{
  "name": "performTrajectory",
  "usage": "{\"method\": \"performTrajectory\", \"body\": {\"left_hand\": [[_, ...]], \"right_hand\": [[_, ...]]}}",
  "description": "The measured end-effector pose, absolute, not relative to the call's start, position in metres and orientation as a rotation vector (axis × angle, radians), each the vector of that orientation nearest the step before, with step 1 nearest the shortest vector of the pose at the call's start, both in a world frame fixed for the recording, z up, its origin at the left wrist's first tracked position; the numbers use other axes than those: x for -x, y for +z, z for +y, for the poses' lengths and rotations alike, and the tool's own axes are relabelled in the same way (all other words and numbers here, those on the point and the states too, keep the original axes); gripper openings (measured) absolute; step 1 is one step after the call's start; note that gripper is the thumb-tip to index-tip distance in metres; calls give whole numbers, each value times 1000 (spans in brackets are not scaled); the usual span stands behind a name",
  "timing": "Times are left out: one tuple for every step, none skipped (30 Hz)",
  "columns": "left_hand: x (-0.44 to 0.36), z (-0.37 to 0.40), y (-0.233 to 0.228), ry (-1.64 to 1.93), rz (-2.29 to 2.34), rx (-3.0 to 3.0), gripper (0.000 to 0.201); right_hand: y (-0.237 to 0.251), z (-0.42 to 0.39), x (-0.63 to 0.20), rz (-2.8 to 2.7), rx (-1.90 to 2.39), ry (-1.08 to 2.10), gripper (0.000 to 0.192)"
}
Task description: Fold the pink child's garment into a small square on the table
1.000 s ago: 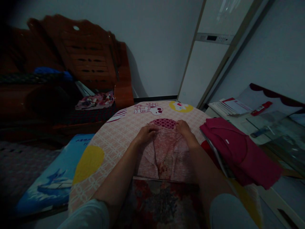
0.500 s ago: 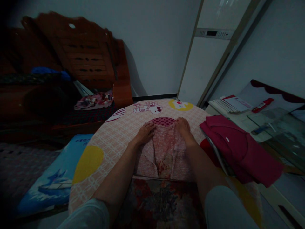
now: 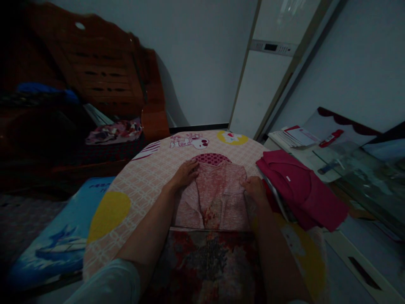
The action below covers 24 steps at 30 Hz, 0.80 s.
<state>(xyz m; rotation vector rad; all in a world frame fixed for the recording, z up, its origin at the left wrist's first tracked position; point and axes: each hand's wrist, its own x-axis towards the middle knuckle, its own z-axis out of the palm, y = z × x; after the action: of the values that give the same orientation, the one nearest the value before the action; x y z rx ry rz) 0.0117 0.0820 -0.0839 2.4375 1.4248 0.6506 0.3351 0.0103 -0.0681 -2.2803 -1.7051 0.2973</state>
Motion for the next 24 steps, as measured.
{"method": "performTrajectory", "body": {"left_hand": [[-7, 82, -81, 672, 1441, -2385, 42], [-1, 83, -77, 687, 1483, -2311, 43], [5, 83, -73, 693, 1539, -2225, 43], [12, 83, -69, 686, 1601, -2140, 43], [18, 84, -65, 664, 1656, -2070, 42], [24, 84, -62, 630, 1698, -2027, 39], [29, 84, -59, 594, 1719, -2004, 36], [32, 84, -57, 557, 1723, -1992, 32], [35, 83, -55, 518, 1723, -1977, 29], [36, 83, -53, 480, 1721, -1961, 26], [37, 82, -52, 442, 1716, -1947, 23], [37, 81, -50, 405, 1709, -1933, 20], [38, 80, -49, 371, 1699, -1920, 16], [38, 79, -48, 338, 1687, -1908, 12], [39, 78, -46, 309, 1670, -1895, 9], [40, 77, -44, 286, 1649, -1881, 10], [42, 76, -42, 268, 1627, -1869, 13], [44, 74, -40, 260, 1599, -1856, 18], [45, 73, -39, 271, 1566, -1838, 22], [46, 72, -37, 301, 1530, -1816, 26], [45, 71, -35, 346, 1492, -1791, 30], [42, 70, -34, 403, 1453, -1762, 34], [38, 70, -34, 466, 1412, -1731, 36], [31, 70, -35, 528, 1369, -1699, 37]], "right_hand": [[-69, 10, -333, -1684, 2263, 307, 21], [-70, 10, -330, -1651, 2263, 299, 20], [-72, 10, -328, -1607, 2285, 266, 20], [-74, 9, -324, -1555, 2312, 221, 19], [-77, 8, -321, -1507, 2337, 164, 19], [-80, 7, -319, -1475, 2351, 104, 19], [-83, 7, -316, -1462, 2349, 48, 18], [-86, 6, -315, -1466, 2338, 9, 18], [-89, 5, -314, -1482, 2318, -5, 18], [-91, 5, -314, -1493, 2299, -5, 18], [-93, 5, -315, -1495, 2285, 1, 18], [-94, 5, -316, -1492, 2276, 7, 18], [-96, 5, -317, -1488, 2264, 9, 19], [-96, 5, -318, -1487, 2250, 6, 19], [-97, 5, -319, -1489, 2234, 0, 20], [-97, 5, -319, -1490, 2222, -4, 20], [-98, 5, -319, -1490, 2216, -1, 20], [-98, 5, -319, -1489, 2214, 6, 20], [-98, 5, -319, -1484, 2218, 19, 20], [-98, 5, -319, -1476, 2223, 33, 20], [-99, 5, -319, -1466, 2230, 47, 20], [-99, 5, -319, -1457, 2239, 57, 19], [-99, 5, -319, -1453, 2245, 58, 19], [-99, 6, -320, -1453, 2248, 53, 18]]}}
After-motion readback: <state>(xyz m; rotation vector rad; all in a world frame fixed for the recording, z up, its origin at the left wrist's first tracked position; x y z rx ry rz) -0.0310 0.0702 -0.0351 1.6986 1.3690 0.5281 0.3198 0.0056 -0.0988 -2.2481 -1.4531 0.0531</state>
